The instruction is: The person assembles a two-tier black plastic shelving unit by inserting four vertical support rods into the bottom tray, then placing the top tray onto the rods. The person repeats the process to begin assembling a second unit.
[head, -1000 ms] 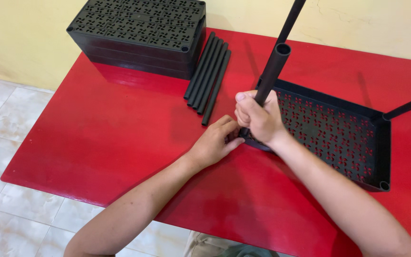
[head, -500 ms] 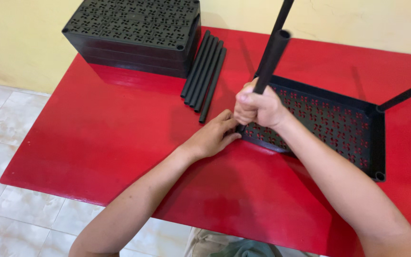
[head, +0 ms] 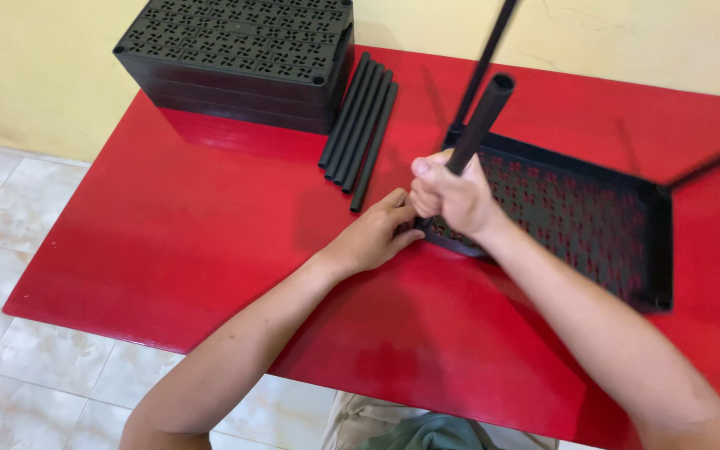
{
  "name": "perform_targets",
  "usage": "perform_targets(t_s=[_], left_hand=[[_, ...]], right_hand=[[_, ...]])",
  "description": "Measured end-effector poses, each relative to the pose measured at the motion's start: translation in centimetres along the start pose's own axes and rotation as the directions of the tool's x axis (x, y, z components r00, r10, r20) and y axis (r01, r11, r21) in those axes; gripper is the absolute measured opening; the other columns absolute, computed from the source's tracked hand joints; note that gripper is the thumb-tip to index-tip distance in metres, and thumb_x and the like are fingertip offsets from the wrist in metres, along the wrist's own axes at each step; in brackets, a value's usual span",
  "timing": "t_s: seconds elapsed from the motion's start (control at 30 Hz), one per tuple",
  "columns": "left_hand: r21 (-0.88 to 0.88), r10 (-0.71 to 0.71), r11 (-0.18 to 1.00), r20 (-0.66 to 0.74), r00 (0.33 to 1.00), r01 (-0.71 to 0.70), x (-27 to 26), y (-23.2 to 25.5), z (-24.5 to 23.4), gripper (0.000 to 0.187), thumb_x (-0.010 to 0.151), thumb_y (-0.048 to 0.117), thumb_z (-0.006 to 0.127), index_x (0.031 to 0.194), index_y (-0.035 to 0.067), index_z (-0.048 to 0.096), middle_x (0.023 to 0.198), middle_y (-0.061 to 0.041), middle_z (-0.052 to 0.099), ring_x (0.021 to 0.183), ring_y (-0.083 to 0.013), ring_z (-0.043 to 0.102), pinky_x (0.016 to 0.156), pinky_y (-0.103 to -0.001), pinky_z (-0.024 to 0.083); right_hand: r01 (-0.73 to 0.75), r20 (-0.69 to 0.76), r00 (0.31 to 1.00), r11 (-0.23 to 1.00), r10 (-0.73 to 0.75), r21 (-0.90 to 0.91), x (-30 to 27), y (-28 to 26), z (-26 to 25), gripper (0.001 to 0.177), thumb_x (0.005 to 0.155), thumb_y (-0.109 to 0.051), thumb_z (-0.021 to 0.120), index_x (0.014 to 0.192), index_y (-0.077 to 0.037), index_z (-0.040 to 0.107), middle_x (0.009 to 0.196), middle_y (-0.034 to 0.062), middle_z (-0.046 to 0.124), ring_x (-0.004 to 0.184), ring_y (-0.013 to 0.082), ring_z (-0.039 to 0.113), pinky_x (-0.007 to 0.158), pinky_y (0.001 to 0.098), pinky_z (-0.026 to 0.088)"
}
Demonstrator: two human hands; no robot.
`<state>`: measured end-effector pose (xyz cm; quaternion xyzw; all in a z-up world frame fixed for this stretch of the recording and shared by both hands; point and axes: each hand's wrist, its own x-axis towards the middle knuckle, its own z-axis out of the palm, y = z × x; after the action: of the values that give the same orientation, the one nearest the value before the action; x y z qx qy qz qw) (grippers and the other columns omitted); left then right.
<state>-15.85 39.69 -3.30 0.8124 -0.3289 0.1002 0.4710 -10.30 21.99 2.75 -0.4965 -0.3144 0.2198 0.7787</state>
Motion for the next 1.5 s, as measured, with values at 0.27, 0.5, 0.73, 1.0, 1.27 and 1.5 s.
perform_targets(t_s=[0.27, 0.5, 0.73, 1.0, 1.27, 1.5], left_hand=[[0.035, -0.083, 0.996, -0.022, 0.996, 0.084, 0.3, -0.4, 0.5, 0.027, 0.088, 0.016, 0.081, 0.098, -0.002, 0.063, 0.099, -0.012, 0.054, 0.081, -0.0253, 0.060, 0.074, -0.037, 0.052], [0.051, -0.075, 0.996, -0.066, 0.995, 0.078, 0.4, 1.2, 0.2, 0.042, 0.085, 0.020, 0.081, 0.118, 0.000, 0.066, 0.113, -0.013, 0.052, 0.090, -0.0240, 0.063, 0.080, -0.033, 0.055], [0.295, 0.050, 0.955, -0.131, 0.990, -0.009, 0.7, 1.6, 0.4, 0.044, 0.080, 0.026, 0.085, 0.114, 0.001, 0.069, 0.141, -0.019, 0.048, 0.129, -0.0378, 0.055, 0.107, -0.043, 0.047], [0.144, -0.086, 0.985, -0.047, 0.995, 0.092, 0.5, 1.1, 0.6, 0.042, 0.086, 0.022, 0.080, 0.120, 0.001, 0.067, 0.148, -0.021, 0.045, 0.135, -0.0379, 0.053, 0.111, -0.042, 0.047], [0.099, -0.050, 0.994, -0.021, 0.999, 0.052, 0.7, 0.5, 0.5, 0.046, 0.085, 0.019, 0.082, 0.125, 0.002, 0.067, 0.150, -0.022, 0.043, 0.138, -0.0384, 0.049, 0.114, -0.042, 0.045], [0.094, -0.072, 0.993, -0.001, 0.997, 0.072, 0.7, 0.8, 0.4, 0.049, 0.083, 0.016, 0.082, 0.128, 0.005, 0.065, 0.147, -0.019, 0.048, 0.136, -0.0371, 0.051, 0.111, -0.042, 0.046]], right_hand=[[-0.031, 0.145, 0.989, 0.999, 0.030, 0.009, 0.3, -0.3, -1.4, 0.048, 0.107, -0.020, 0.057, 0.066, -0.012, 0.034, 0.054, -0.0015, 0.033, 0.045, 0.0092, 0.031, 0.047, 0.0285, 0.026], [0.246, -0.042, 0.960, 0.908, -0.276, -0.338, -0.4, -3.4, 0.9, 0.015, 0.104, -0.015, 0.061, 0.100, -0.006, 0.050, 0.089, 0.0049, 0.058, 0.079, 0.0154, 0.059, 0.075, 0.0320, 0.052], [0.215, -0.067, 0.971, 0.963, -0.228, -0.160, -1.5, -3.0, 2.0, 0.031, 0.113, -0.034, 0.049, 0.101, -0.006, 0.051, 0.081, 0.0026, 0.050, 0.076, 0.0133, 0.051, 0.074, 0.0316, 0.047], [0.264, 0.020, 0.964, 0.961, -0.263, -0.083, -0.1, -0.3, 0.6, 0.048, 0.110, -0.048, 0.053, 0.087, -0.008, 0.040, 0.067, -0.0021, 0.032, 0.054, 0.0070, 0.025, 0.050, 0.0267, 0.021], [0.120, 0.176, 0.973, 0.979, -0.149, 0.167, 0.1, -0.3, -2.0, 0.063, 0.099, -0.065, 0.062, 0.077, -0.010, 0.038, 0.059, -0.0033, 0.028, 0.050, 0.0074, 0.024, 0.048, 0.0293, 0.019], [0.272, -0.122, 0.957, 0.960, -0.262, 0.073, -0.4, 1.7, -0.2, 0.055, 0.098, -0.057, 0.065, 0.088, -0.007, 0.044, 0.065, -0.0027, 0.034, 0.050, 0.0080, 0.027, 0.047, 0.0285, 0.020]])
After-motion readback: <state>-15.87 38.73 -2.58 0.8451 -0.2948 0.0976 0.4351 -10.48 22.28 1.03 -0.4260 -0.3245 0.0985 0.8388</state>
